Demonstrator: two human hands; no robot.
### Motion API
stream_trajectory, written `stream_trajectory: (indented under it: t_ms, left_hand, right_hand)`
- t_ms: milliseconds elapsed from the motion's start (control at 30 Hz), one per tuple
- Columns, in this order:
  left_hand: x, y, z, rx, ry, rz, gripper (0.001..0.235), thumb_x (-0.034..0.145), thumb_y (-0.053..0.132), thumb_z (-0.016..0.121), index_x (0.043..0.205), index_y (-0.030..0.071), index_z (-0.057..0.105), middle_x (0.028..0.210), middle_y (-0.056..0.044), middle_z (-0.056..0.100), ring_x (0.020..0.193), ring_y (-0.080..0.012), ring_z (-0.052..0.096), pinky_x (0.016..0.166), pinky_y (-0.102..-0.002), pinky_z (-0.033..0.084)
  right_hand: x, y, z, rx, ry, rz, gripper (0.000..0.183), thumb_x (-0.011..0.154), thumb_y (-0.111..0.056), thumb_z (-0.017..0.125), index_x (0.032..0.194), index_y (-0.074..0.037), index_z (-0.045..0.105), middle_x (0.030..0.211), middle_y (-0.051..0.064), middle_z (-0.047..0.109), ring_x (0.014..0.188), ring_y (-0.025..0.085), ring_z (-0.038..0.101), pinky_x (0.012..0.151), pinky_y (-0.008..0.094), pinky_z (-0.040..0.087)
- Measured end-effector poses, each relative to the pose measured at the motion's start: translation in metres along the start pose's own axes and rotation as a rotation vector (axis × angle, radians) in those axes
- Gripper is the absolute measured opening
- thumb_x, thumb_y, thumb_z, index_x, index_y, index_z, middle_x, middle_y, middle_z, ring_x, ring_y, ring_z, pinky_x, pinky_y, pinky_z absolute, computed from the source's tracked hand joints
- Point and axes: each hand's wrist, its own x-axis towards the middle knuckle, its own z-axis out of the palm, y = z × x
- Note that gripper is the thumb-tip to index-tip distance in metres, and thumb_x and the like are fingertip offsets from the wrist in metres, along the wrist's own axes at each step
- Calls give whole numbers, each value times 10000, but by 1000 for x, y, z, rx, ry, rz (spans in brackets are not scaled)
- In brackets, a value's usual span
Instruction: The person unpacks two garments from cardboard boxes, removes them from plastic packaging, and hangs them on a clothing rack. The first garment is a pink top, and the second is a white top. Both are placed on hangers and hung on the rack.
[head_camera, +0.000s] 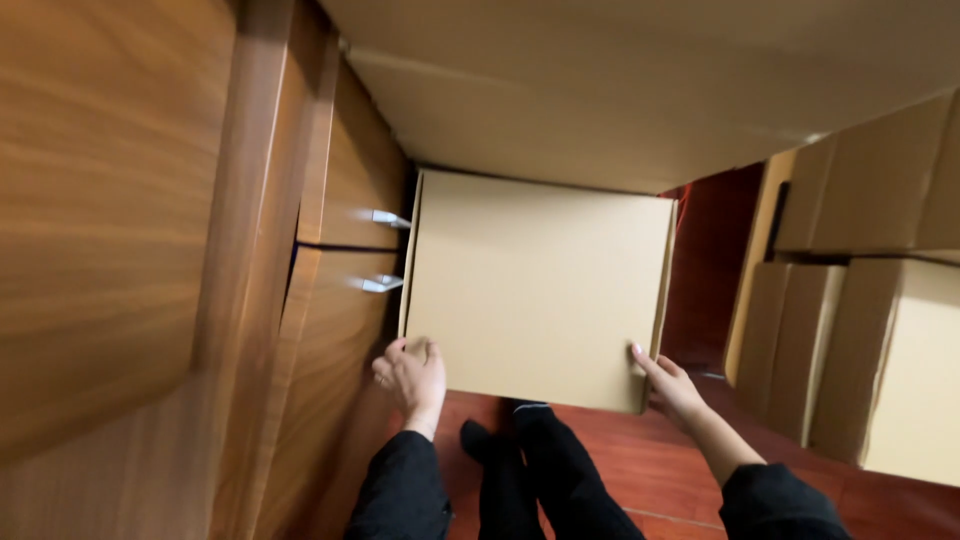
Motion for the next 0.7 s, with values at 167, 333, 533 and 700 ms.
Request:
stream_trajectory:
  t_ms: [167, 333, 533, 700]
  left_hand:
    - [-40, 23, -37, -19, 147, 193, 611, 848, 347, 786, 1390, 173, 566, 1333, -129, 450, 1285, -431, 493, 1105, -565, 450]
    - [-18, 15, -47, -60, 120, 220, 650, 917, 295, 720, 1493, 85, 503, 1440, -223, 453, 1353, -482, 465, 1081, -646, 466]
    - [-2, 9, -77, -176, -323, 98, 803, 1026, 687, 556, 1537, 67, 554, 1517, -249, 599, 1464, -441, 530, 1214, -553, 416]
    - [-45, 9, -114, -406, -393, 64, 784, 1008, 584, 642, 1625, 125, 486, 1622, -291, 461, 1436, -501, 533, 1190, -594, 442]
  right_hand:
    - [-21, -12, 28, 159, -25, 39, 1074, 871, -541, 837, 1647, 33, 367, 1534, 386, 485, 1367, 556, 539, 1074, 739, 444]
    - [-24, -16, 24, 188, -70, 54, 1069, 883, -535, 813, 1654, 39, 345, 1554, 342, 473, 1414, 500, 512, 1102, 709, 448]
    - [-56, -33, 21, 213, -134, 67, 1049, 878, -578, 735, 1663, -3, 342, 1632, 289, 459, 1476, 479, 469, 1174, 691, 396]
    - [-16, 3, -23, 193, -222, -27, 812, 878, -254, 733, 1552, 97, 448, 1381, 348, 560, 1241, 512, 572, 1023, 743, 458]
